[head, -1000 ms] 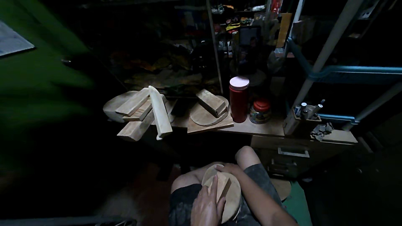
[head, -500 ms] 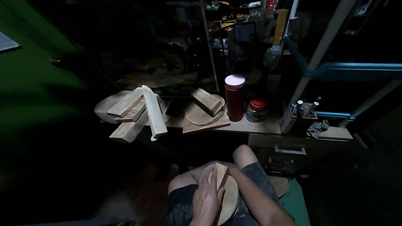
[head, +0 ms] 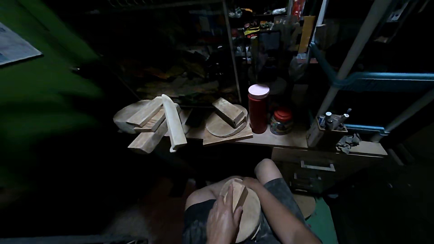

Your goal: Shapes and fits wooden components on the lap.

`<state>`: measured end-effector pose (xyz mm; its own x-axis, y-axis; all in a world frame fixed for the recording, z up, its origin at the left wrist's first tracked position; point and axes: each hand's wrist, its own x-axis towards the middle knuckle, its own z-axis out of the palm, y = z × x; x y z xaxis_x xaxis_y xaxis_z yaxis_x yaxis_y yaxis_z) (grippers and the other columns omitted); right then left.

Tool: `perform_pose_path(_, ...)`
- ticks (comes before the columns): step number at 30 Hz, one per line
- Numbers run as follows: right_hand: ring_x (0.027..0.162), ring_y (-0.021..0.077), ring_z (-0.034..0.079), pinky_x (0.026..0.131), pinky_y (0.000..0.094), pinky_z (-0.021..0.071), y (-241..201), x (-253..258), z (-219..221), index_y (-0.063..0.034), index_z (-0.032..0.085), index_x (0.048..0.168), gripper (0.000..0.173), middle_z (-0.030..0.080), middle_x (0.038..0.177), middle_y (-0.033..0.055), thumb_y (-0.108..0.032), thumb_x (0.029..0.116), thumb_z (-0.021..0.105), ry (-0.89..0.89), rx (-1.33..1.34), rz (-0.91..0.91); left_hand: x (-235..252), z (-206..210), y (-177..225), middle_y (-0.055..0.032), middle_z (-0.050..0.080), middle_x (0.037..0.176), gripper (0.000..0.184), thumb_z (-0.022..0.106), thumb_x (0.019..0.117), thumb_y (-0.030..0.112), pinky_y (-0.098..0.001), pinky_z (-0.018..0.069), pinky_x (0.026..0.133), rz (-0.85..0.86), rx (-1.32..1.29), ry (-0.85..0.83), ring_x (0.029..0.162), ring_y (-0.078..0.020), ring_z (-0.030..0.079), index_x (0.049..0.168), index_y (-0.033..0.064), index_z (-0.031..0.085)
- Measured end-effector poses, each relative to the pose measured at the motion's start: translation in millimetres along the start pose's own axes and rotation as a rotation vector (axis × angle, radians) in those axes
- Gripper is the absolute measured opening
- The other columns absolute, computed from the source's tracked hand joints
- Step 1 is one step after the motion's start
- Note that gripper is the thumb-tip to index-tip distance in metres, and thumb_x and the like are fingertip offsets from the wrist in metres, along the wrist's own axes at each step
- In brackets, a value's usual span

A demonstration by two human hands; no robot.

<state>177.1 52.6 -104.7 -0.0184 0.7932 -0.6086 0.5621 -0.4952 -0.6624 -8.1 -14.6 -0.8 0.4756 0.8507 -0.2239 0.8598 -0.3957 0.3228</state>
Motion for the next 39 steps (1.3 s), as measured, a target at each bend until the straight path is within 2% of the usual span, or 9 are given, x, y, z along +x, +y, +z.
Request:
perform_pose_path(3, 0.149, 0.038, 0.039, 0.125, 0.0527, 0.0263, 2.3, -18.8, 4.0, 0.0061, 0.046, 0.15, 0.046, 0.045, 0.157, 0.0265, -0.022, 0.1134, 0.039, 0.095, 0.105, -0.028, 21.5, -0.1, 10.4, -0.0274, 0.054, 0.142, 0.081, 0.064, 0.0992, 0.042, -0.0548, 0.0492, 0.101, -0.023, 0.028, -0.012, 0.122, -0.0432, 0.06, 0.165, 0.02, 0.022)
perform_pose_path(5, 0.148, 0.0388, 0.042, 0.124, 0.0519, 0.0286, 10.2, -12.4, 7.6, 0.0083, 0.048, 0.148, 0.045, 0.047, 0.155, 0.0271, -0.018, 0.1113, 0.045, 0.139, 0.058, -0.051, 35.3, 1.0, 14.2, -0.0257, 0.057, 0.138, 0.081, 0.064, 0.0992, 0.043, -0.0527, 0.0504, 0.101, -0.017, 0.043, 0.012, 0.12, -0.041, 0.061, 0.165, 0.0201, 0.023)
perform_pose_path(9, 0.147, 0.0332, 0.044, 0.125, 0.0454, 0.0287, 10.5, -2.9, 11.3, 0.0074, 0.049, 0.147, 0.046, 0.049, 0.155, 0.0235, -0.018, 0.1095, 0.05, 0.166, 0.005, -0.051, 44.9, -0.3, 17.6, -0.0251, 0.055, 0.14, 0.082, 0.064, 0.0993, 0.043, -0.0517, 0.0499, 0.102, -0.033, 0.058, 0.007, 0.122, -0.0408, 0.06, 0.166, 0.0209, 0.021)
perform_pose_path(11, 0.134, 0.0376, 0.057, 0.115, 0.0466, 0.0432, 51.5, 24.5, 26.0, 0.0098, 0.056, 0.139, 0.046, 0.059, 0.141, 0.0291, -0.023, 0.1075, 0.053, 0.263, 0.03, -0.318, 40.2, 1.5, 16.4, -0.0257, 0.055, 0.139, 0.084, 0.065, 0.0987, 0.044, -0.0517, 0.0506, 0.101, -0.03, 0.066, 0.019, 0.121, -0.0412, 0.061, 0.166, 0.021, 0.02)
perform_pose_path(14, 0.146, 0.0349, 0.045, 0.123, 0.0498, 0.0316, 34.9, 8.5, 23.5, 0.0035, 0.051, 0.147, 0.044, 0.051, 0.153, 0.0241, -0.017, 0.1083, 0.053, 0.203, 0.237, -0.097, 27.1, 3.1, 16.8, -0.0286, 0.056, 0.138, 0.085, 0.067, 0.0977, 0.042, -0.053, 0.0523, 0.097, -0.016, 0.068, 0.033, 0.118, -0.0435, 0.062, 0.165, 0.0185, 0.022)
perform_pose_path(16, 0.146, 0.033, 0.045, 0.123, 0.0471, 0.0314, 20.7, -7.7, 19.5, 0.0047, 0.052, 0.146, 0.042, 0.051, 0.153, 0.0235, -0.018, 0.111, 0.046, 0.223, 0.357, -0.05, 18.5, 2.4, 16.7, -0.0295, 0.052, 0.142, 0.085, 0.067, 0.098, 0.041, -0.0544, 0.0522, 0.096, -0.024, 0.068, 0.012, 0.12, -0.045, 0.061, 0.166, 0.0188, 0.021)
perform_pose_path(23, 0.149, 0.039, 0.041, 0.122, 0.0595, 0.0288, -12.8, -34.3, -3.8, -0.0029, 0.047, 0.153, 0.053, 0.046, 0.157, 0.0231, -0.037, 0.1133, 0.038, 0.038, -0.002, 0.008, -1.6, 8.1, 8.2, -0.0321, 0.057, 0.132, 0.084, 0.069, 0.0962, 0.039, -0.0575, 0.0535, 0.089, 0.026, 0.066, 0.075, 0.112, -0.0484, 0.063, 0.164, 0.015, 0.026)
perform_pose_path(33, 0.151, 0.0371, 0.038, 0.124, 0.0558, 0.026, -6.8, -32.2, -2.7, -0.0018, 0.046, 0.154, 0.045, 0.044, 0.159, 0.0221, -0.021, 0.1141, 0.036, 0.043, 0.06, -0.043, 8.1, 9.4, 8.2, -0.0302, 0.058, 0.131, 0.082, 0.067, 0.0973, 0.039, -0.0569, 0.0524, 0.092, 0.017, 0.072, 0.064, 0.113, -0.0466, 0.063, 0.164, 0.0172, 0.026)
perform_pose_path(39, 0.152, 0.0358, 0.036, 0.125, 0.0529, 0.025, -11.4, -42.2, -5.6, -0.0004, 0.045, 0.154, 0.046, 0.042, 0.16, 0.0225, -0.022, 0.1144, 0.034, 0.062, 0.124, -0.024, 11.5, 10.0, 8.4, -0.0298, 0.058, 0.133, 0.08, 0.066, 0.0974, 0.041, -0.0568, 0.0523, 0.092, 0.015, 0.09, 0.068, 0.112, -0.046, 0.064, 0.164, 0.0168, 0.027)
